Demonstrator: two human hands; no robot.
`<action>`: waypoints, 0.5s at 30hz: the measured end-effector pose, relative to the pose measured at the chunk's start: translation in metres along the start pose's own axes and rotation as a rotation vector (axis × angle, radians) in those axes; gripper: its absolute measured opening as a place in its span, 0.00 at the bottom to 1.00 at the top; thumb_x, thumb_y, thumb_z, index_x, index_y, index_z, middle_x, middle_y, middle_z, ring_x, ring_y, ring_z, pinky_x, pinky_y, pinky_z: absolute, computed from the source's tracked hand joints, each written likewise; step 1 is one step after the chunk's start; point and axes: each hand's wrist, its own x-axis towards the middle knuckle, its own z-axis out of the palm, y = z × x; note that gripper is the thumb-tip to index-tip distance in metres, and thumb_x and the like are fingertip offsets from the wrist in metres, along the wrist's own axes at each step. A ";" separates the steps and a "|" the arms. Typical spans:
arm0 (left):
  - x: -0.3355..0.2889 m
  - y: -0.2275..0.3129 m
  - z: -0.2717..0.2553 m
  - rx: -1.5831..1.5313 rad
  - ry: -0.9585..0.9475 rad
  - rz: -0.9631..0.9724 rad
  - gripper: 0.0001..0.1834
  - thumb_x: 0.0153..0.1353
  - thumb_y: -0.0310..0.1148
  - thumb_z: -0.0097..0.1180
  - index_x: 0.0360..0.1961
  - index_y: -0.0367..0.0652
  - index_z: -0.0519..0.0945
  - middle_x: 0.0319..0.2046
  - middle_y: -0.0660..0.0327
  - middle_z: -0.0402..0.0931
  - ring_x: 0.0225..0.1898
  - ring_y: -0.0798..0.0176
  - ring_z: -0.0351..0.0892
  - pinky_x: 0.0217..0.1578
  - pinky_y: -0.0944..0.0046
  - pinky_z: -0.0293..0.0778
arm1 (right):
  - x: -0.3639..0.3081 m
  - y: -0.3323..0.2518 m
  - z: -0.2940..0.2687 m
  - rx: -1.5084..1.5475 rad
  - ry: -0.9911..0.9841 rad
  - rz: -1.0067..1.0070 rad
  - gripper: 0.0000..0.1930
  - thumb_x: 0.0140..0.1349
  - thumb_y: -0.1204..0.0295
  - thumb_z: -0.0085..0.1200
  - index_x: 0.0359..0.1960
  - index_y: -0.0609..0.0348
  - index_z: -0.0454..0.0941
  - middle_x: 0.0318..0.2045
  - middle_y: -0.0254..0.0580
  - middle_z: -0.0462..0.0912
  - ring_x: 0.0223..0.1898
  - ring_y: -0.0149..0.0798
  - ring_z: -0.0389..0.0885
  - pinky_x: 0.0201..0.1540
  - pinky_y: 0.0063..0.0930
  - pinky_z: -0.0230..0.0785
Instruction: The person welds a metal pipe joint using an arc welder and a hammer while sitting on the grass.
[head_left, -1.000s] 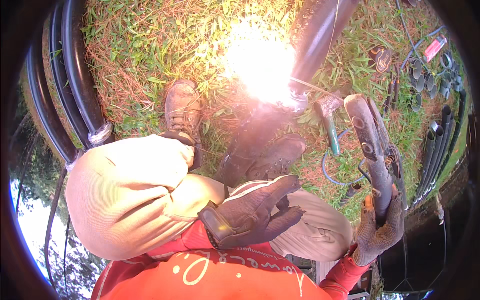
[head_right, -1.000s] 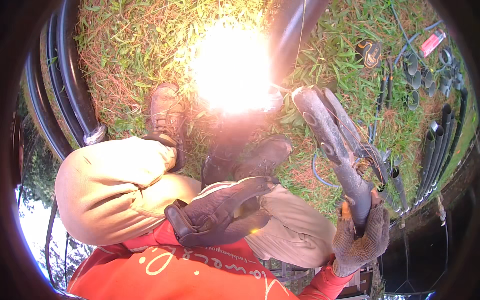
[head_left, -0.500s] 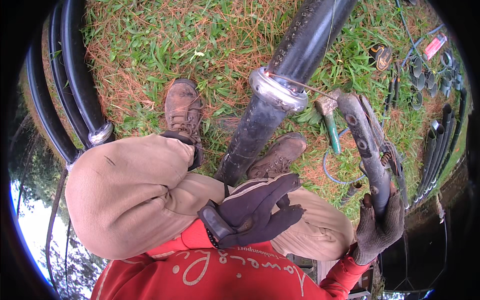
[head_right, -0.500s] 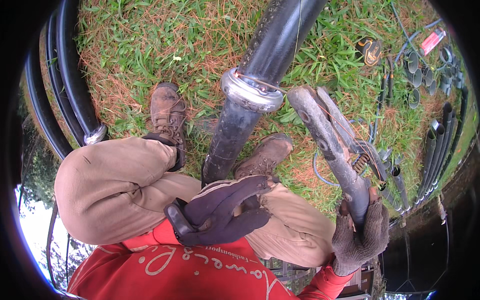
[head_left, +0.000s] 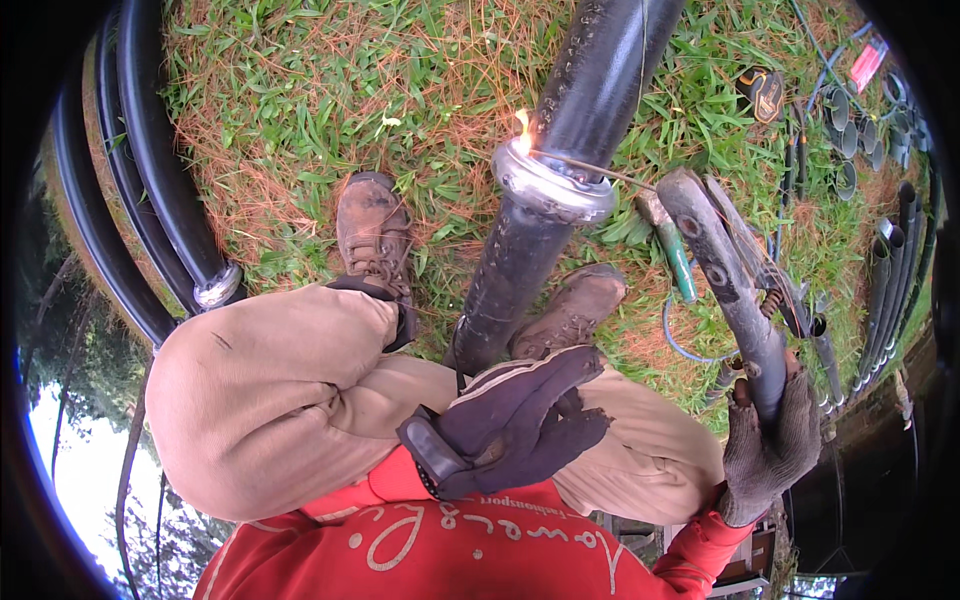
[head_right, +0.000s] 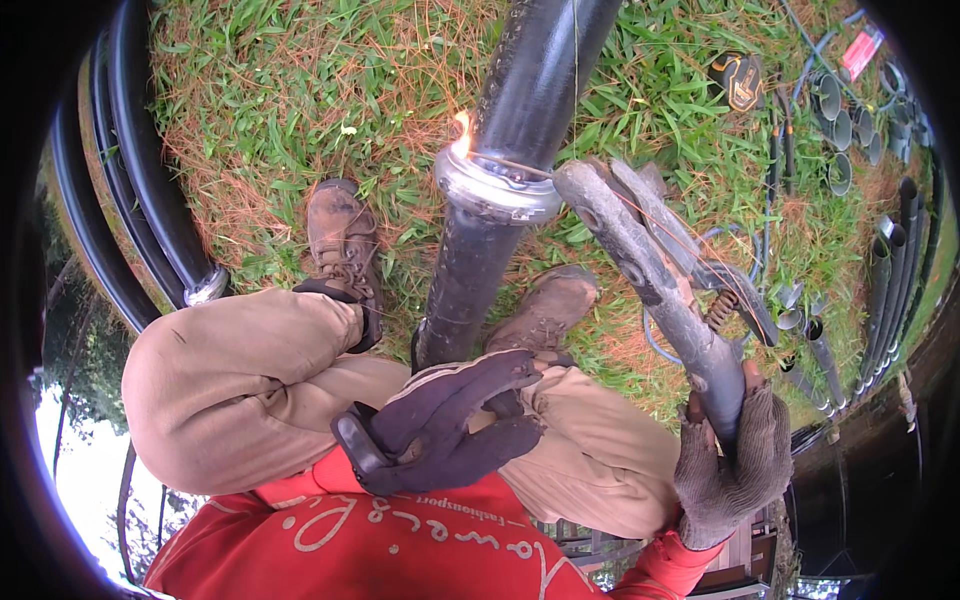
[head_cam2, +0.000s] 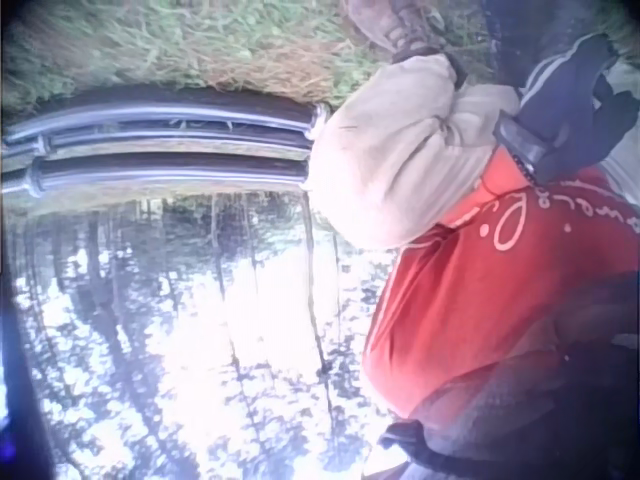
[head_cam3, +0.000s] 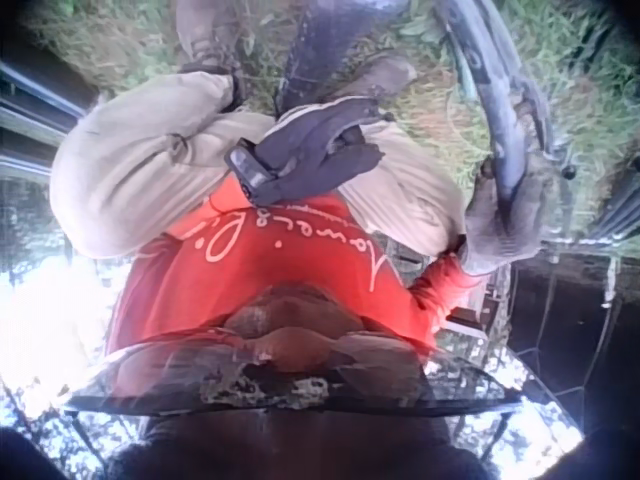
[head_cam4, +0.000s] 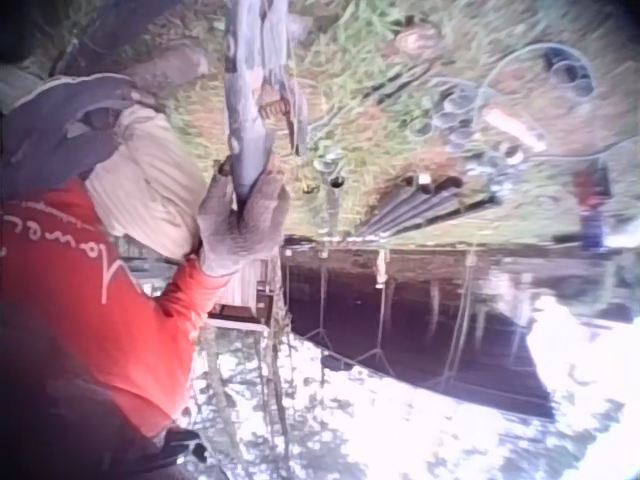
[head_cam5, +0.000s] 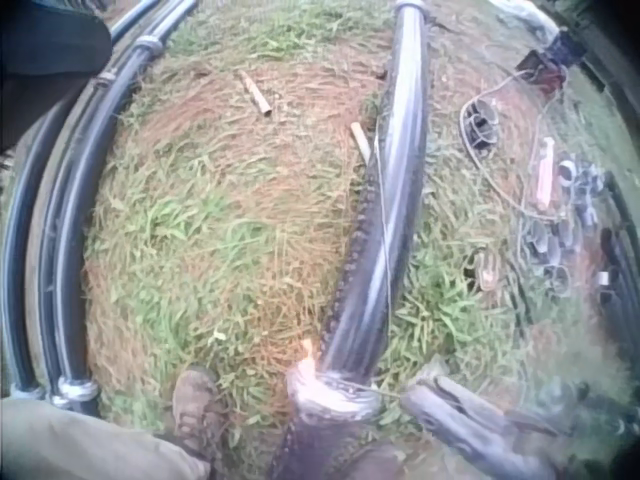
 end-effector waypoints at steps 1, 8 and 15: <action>0.001 -0.002 0.000 0.072 -0.004 0.046 0.31 0.61 0.29 0.78 0.65 0.35 0.83 0.50 0.48 0.89 0.40 0.61 0.89 0.40 0.63 0.84 | 0.000 0.001 0.002 0.017 0.005 -0.003 0.27 0.56 0.76 0.74 0.59 0.70 0.86 0.40 0.54 0.89 0.37 0.49 0.88 0.44 0.40 0.80; 0.003 0.000 0.003 -0.258 -0.049 -0.207 0.33 0.63 0.28 0.77 0.68 0.33 0.80 0.46 0.50 0.90 0.38 0.63 0.89 0.40 0.64 0.84 | -0.012 0.022 -0.004 0.072 0.098 0.042 0.30 0.57 0.79 0.76 0.63 0.73 0.83 0.54 0.57 0.91 0.51 0.49 0.89 0.60 0.43 0.78; 0.011 0.002 0.000 -0.327 -0.115 -0.289 0.36 0.66 0.30 0.75 0.72 0.31 0.74 0.35 0.58 0.89 0.35 0.65 0.89 0.37 0.62 0.83 | -0.010 0.022 -0.003 0.092 0.047 0.098 0.30 0.59 0.82 0.74 0.65 0.72 0.82 0.57 0.54 0.90 0.56 0.43 0.87 0.65 0.41 0.75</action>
